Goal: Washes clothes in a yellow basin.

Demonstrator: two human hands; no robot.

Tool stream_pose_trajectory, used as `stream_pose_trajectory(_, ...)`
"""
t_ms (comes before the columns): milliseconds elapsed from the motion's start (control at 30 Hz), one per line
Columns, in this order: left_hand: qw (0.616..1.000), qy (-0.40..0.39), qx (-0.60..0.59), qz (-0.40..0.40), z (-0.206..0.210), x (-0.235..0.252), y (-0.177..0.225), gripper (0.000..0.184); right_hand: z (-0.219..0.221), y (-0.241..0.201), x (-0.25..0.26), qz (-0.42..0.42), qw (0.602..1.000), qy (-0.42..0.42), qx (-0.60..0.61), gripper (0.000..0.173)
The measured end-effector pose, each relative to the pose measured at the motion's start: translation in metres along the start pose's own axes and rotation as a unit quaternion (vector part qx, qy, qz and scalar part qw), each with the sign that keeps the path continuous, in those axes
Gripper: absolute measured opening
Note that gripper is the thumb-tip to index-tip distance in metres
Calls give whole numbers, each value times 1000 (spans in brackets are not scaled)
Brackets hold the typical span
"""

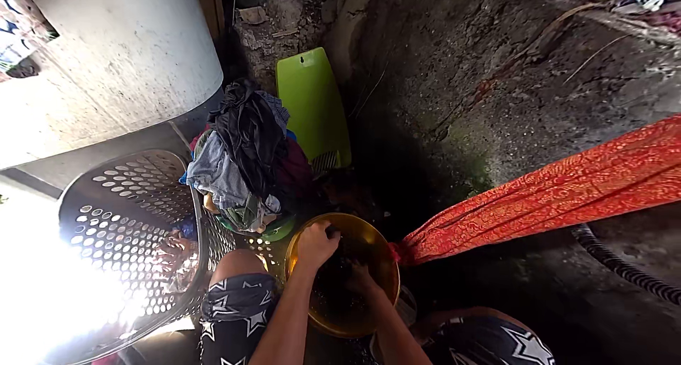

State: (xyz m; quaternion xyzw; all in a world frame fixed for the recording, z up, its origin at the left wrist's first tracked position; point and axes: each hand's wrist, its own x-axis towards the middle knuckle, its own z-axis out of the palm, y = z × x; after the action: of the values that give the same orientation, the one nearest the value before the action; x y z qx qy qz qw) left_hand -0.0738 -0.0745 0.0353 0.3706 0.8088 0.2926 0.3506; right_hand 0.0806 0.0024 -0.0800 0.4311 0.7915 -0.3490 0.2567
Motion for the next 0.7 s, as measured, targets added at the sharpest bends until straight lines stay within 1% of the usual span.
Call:
stream_pose_trajectory(33,995,-45,59,-60,3,5,-3,47,10,-1,2,26,999,-27,-36,77)
stream_pose_trajectory(67,988,-74,91,-95,11,9,-9,59,19,-2,2,45,996,-50,-58,71)
stream_pose_trajectory(100,985,-88,104,-108,20,12,-16,65,26,-2,0,59,993,-71,-70,62)
stream_pose_trajectory(133,985,-93,100,-104,30,14,-24,67,30,-4,-5,72,989,-94,-85,55)
stream_pose_trajectory(200,993,-88,35,-75,52,20,-42,61,26,-9,-11,76,983,-117,-123,51)
stream_pose_trajectory(233,994,-77,-19,-69,63,23,-51,56,18,-15,-14,71,984,-104,-129,52)
stream_pose_trajectory(300,984,-57,-137,-97,84,26,-65,51,-13,-33,-27,41,994,-42,-89,55)
stream_pose_trajectory(333,975,-42,-180,-120,92,25,-70,50,-32,-45,-39,3,999,1,-49,47)
stream_pose_trajectory(367,966,-24,-213,-141,99,23,-74,48,-50,-54,-53,-51,997,50,5,36)
stream_pose_trajectory(400,954,-4,-252,-163,105,21,-78,46,-62,-59,-68,-113,985,108,76,25)
stream_pose_trajectory(433,937,25,-296,-185,109,18,-80,41,-67,-60,-77,-173,958,164,158,19)
stream_pose_trajectory(467,910,54,-353,-211,113,17,-79,39,-65,-56,-79,-217,920,208,252,17)
stream_pose_trajectory(500,879,73,-409,-235,111,14,-72,40,-56,-50,-73,-226,875,232,360,17)
stream_pose_trajectory(533,845,81,-462,-256,109,10,-62,43,-43,-41,-60,-199,830,242,460,17)
stream_pose_trajectory(567,815,87,-502,-274,105,4,-49,45,-29,-31,-45,-154,800,229,533,21)
stream_pose_trajectory(600,804,98,-521,-270,103,-2,-36,43,-16,-19,-30,-119,786,186,577,38)
stream_pose_trajectory(633,823,103,-507,-235,105,-10,-25,41,-2,-11,-18,-94,777,138,607,52)
stream_pose_trajectory(667,864,95,-461,-177,109,-21,-15,40,7,-14,-15,-64,757,120,639,57)
stream_pose_trajectory(700,911,83,-389,-110,112,-33,-6,41,7,-33,-26,-14,733,138,666,53)
